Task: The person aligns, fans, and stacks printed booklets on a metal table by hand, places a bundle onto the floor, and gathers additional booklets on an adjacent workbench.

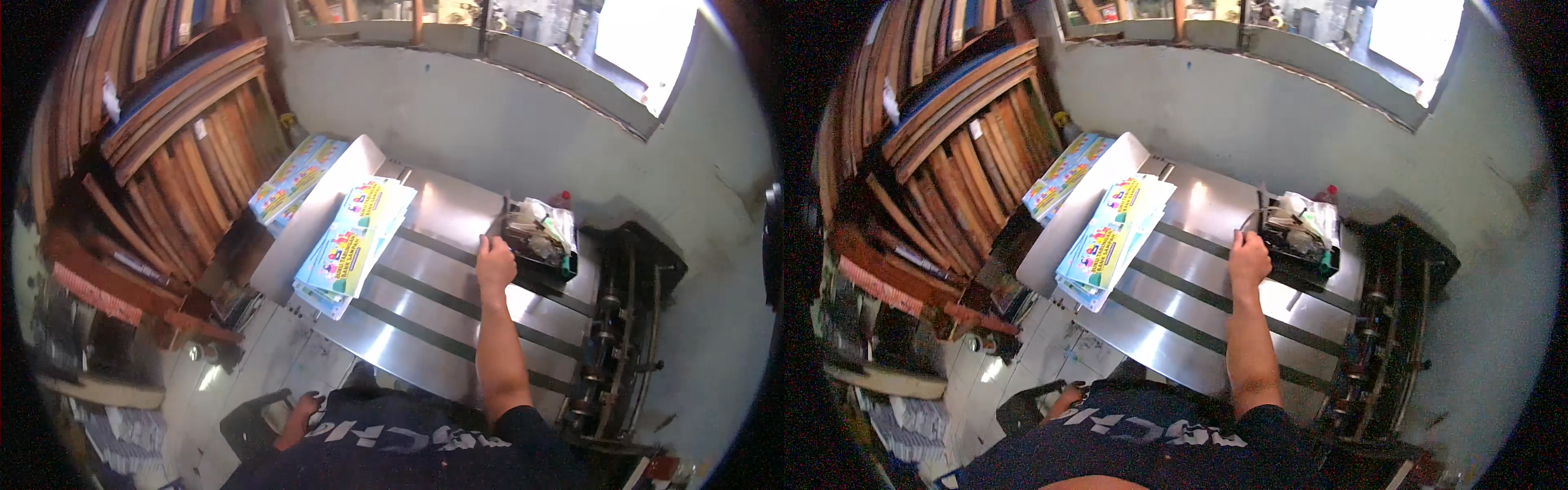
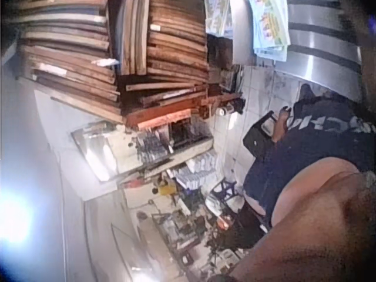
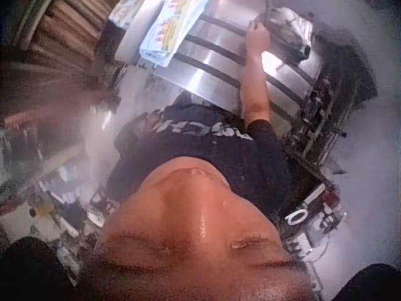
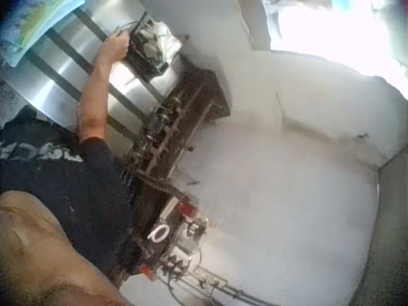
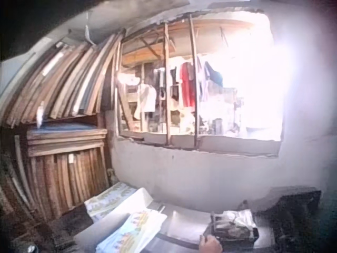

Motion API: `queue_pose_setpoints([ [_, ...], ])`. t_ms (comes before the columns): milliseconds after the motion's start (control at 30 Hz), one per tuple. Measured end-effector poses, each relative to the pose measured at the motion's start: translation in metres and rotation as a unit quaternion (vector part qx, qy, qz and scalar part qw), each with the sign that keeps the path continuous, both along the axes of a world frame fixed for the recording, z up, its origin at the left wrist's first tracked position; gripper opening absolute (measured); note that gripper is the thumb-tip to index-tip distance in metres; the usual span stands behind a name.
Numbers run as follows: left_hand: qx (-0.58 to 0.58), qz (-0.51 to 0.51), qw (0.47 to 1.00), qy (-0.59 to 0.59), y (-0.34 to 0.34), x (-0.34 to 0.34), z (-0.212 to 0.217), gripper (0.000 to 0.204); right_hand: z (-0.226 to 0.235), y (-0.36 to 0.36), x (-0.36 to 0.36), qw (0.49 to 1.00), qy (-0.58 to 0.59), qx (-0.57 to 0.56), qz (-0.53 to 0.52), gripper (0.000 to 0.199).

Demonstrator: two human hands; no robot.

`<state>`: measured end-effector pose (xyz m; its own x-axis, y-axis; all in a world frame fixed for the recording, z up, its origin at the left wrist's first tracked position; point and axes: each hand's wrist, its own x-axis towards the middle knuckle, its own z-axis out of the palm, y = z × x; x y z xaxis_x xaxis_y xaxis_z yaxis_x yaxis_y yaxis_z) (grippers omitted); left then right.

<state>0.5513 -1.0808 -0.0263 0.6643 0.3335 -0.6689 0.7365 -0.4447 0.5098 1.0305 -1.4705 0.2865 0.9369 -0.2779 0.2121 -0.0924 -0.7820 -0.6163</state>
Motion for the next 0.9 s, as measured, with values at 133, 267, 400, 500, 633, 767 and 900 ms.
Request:
queue_pose_setpoints([
  [133, 0.045, 0.047, 0.995, 0.071, -0.011, 0.001, 0.021, 0.062, 0.012, 0.001, 0.010, 0.996, -0.045, 0.082, 0.002, 0.040],
  [267, -0.103, 0.203, 0.963, 0.144, -0.015, 0.022, 0.040, 0.069, 0.007, 0.001, 0.010, 0.998, 0.010, 0.056, 0.013, 0.053],
  [400, -0.221, 0.117, 0.962, 0.105, -0.033, 0.053, 0.055, 0.073, -0.005, -0.005, -0.005, 0.999, 0.024, 0.047, 0.007, 0.059],
  [500, -0.280, 0.040, 0.951, 0.128, -0.035, 0.095, 0.121, 0.075, -0.008, -0.009, -0.016, 0.998, 0.037, 0.040, -0.011, 0.059],
  [633, -0.128, -0.205, 0.947, 0.210, 0.015, 0.151, 0.236, 0.065, -0.008, -0.004, -0.036, 0.998, -0.014, 0.052, -0.035, 0.053],
  [767, -0.266, -0.162, 0.940, -0.139, 0.054, 0.234, 0.342, 0.044, -0.067, 0.025, -0.053, 0.980, -0.017, 0.172, 0.095, 0.041],
  [900, -0.059, -0.072, 0.925, -0.369, 0.038, 0.357, 0.339, 0.043, 0.006, 0.165, -0.098, 0.885, 0.153, 0.371, 0.234, 0.063],
])
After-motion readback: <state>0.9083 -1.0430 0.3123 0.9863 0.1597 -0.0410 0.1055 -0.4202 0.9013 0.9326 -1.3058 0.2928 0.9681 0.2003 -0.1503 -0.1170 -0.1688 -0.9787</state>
